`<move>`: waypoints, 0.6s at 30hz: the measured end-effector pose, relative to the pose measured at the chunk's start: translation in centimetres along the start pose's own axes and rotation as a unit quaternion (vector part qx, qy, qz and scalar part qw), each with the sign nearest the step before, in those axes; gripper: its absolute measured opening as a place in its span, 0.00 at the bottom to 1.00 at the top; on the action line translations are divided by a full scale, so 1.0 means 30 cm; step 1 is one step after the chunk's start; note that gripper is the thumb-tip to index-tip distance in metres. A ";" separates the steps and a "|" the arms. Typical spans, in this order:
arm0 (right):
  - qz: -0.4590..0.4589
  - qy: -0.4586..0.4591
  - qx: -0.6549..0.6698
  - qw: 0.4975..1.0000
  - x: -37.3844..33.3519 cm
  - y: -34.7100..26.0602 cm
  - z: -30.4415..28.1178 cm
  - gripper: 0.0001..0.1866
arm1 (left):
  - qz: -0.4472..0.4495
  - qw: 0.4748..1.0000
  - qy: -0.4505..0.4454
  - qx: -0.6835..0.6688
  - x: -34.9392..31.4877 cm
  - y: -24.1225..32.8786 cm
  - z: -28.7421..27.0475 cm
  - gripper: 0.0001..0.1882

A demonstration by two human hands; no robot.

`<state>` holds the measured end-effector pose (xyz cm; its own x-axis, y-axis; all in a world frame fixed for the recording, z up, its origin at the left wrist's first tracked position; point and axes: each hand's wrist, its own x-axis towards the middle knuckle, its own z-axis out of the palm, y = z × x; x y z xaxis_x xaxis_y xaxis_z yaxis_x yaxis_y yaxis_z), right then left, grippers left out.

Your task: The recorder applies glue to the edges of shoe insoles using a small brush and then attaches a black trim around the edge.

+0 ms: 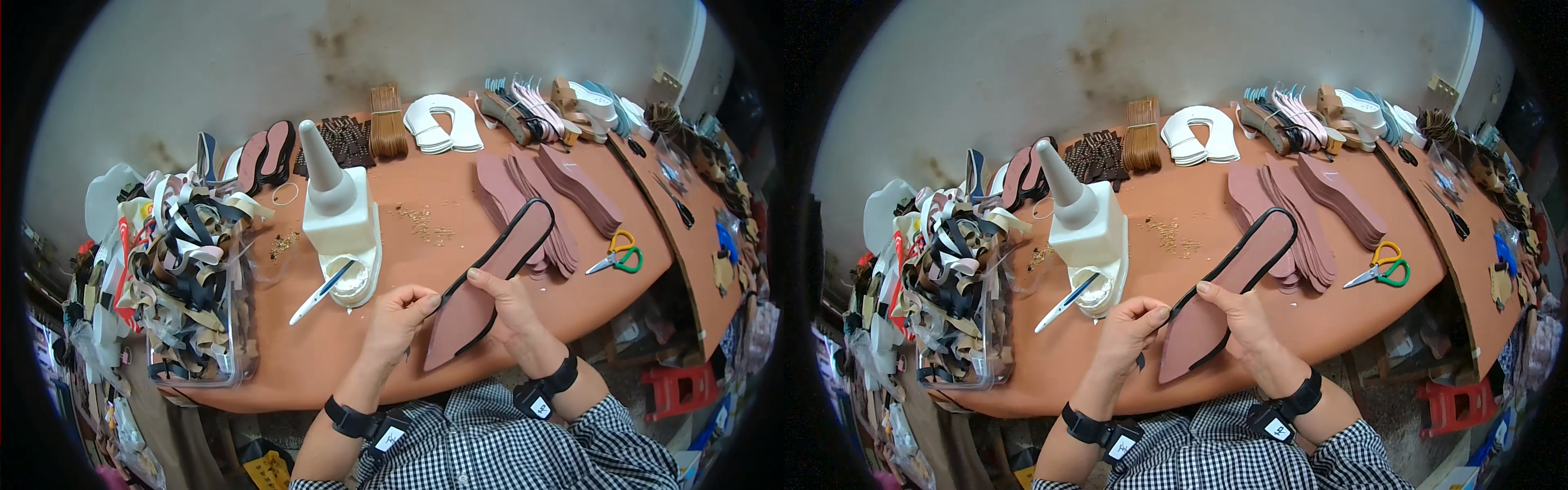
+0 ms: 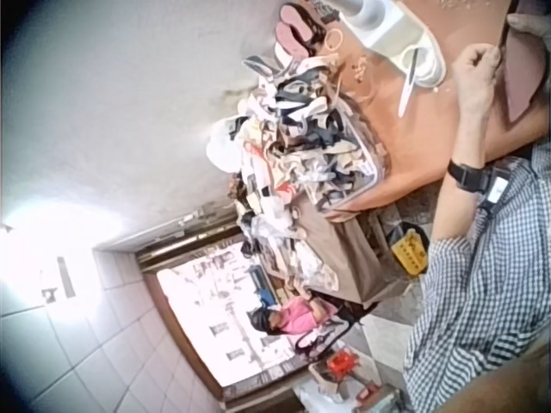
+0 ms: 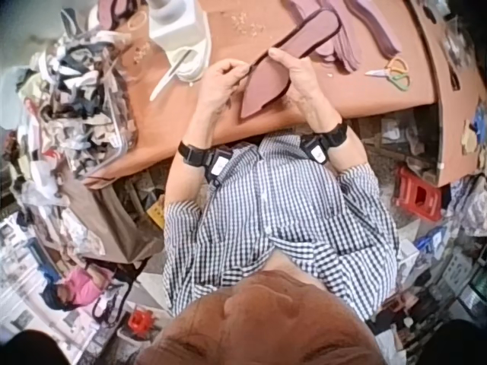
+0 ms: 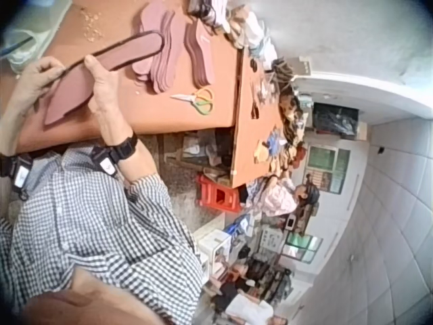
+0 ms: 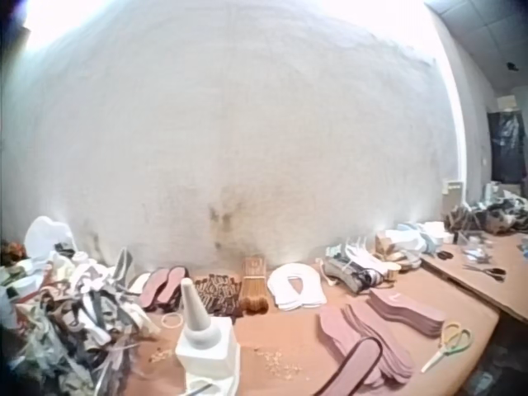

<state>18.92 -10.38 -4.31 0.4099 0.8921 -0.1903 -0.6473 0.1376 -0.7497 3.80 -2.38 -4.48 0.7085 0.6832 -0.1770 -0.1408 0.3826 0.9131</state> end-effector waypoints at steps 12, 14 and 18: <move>0.036 0.030 0.026 0.999 0.000 -0.022 0.015 0.10 | 0.050 0.998 0.022 0.032 -0.013 -0.058 0.015 0.08; 0.035 0.033 0.026 0.999 0.000 -0.024 0.009 0.10 | 0.063 0.996 0.031 0.050 -0.017 -0.060 0.024 0.08; 0.027 0.039 0.027 0.999 -0.001 -0.029 -0.003 0.10 | 0.079 0.994 0.030 0.075 -0.019 -0.061 0.039 0.07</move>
<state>19.52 -10.58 -3.72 0.4213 0.8627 -0.2796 -0.7023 0.1153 -0.7025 4.46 -4.21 -5.63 0.6429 0.7647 -0.0438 -0.1403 0.1739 0.9747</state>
